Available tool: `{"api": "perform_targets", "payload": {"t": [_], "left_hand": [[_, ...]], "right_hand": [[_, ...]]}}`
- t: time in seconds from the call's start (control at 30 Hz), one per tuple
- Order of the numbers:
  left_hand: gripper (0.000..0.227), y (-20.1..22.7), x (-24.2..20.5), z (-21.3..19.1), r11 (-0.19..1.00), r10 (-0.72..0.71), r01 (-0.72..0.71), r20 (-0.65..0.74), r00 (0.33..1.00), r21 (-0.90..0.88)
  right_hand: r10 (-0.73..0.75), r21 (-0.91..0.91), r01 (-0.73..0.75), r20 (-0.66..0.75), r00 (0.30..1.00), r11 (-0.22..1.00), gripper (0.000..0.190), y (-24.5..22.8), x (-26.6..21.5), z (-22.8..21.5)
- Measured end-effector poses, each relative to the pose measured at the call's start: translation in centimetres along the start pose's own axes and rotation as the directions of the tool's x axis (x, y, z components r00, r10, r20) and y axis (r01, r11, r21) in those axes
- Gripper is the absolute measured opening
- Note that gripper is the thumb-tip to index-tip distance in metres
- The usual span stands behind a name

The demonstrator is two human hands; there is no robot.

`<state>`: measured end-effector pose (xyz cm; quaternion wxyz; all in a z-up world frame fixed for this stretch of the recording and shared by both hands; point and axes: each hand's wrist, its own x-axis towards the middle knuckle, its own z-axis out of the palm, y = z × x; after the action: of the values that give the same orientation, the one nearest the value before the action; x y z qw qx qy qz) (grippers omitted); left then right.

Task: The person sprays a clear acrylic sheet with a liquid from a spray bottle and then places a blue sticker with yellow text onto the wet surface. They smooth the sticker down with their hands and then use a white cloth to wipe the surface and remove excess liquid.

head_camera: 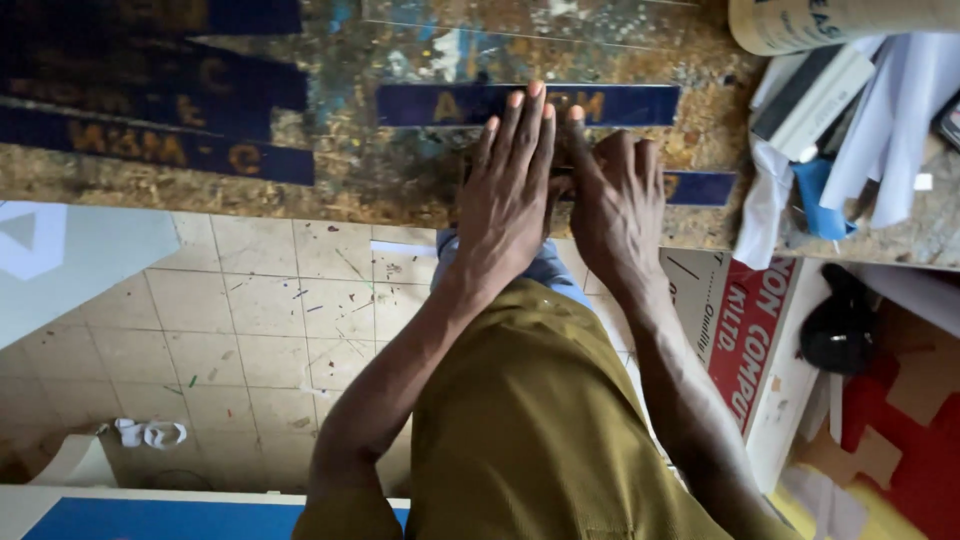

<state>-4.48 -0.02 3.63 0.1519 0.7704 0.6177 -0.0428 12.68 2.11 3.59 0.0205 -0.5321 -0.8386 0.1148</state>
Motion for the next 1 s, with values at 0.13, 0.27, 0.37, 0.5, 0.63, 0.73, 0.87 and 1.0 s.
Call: {"api": "perform_targets", "payload": {"t": [0.13,0.27,0.37,0.5,0.63,0.73,0.87,1.0], "left_hand": [[0.083,-1.6,-2.1,0.3,0.998,-0.057,0.057,-0.007,0.998,0.023],[0.09,-3.1,-3.6,1.0,0.988,-0.155,0.154,-0.042,0.987,-0.022],[0.092,-4.5,-4.3,2.1,0.968,-0.24,0.23,-0.098,0.966,-0.1],[0.094,-6.9,-4.8,3.9,0.934,-0.349,0.345,-0.024,0.937,-0.091],[0.093,-8.7,-5.9,1.8,0.912,-0.411,0.41,0.081,0.908,0.028],[0.083,-9.6,-7.0,2.2,0.913,-0.404,0.407,-0.09,0.911,0.02],[0.079,-9.9,-7.4,1.9,0.925,-0.377,0.362,-0.157,0.913,-0.114],[0.087,-10.0,-7.4,1.4,0.922,-0.38,0.357,-0.163,0.911,-0.151]], "right_hand": [[-0.014,-0.008,0.014,-0.011,1.0,1.0,0.077,0.3,-0.4,0.9],[-0.041,-0.01,0.04,-0.032,0.999,0.999,0.082,0.6,-0.7,1.5],[-0.043,-0.012,0.042,-0.028,0.999,0.999,0.084,0.5,-0.7,1.4],[-0.025,0.014,0.025,-0.012,1.0,1.0,0.078,0.5,-0.7,1.5],[-0.036,0.013,0.036,-0.006,0.999,0.999,0.072,0.5,-0.8,1.4],[-0.028,-0.013,0.028,0.009,1.0,1.0,0.074,0.1,-0.5,1.1],[-0.023,-0.009,0.023,0.013,1.0,1.0,0.072,-0.1,-0.5,1.0],[-0.018,-0.016,0.018,-0.001,1.0,1.0,0.073,-0.1,-0.5,1.4]]}}
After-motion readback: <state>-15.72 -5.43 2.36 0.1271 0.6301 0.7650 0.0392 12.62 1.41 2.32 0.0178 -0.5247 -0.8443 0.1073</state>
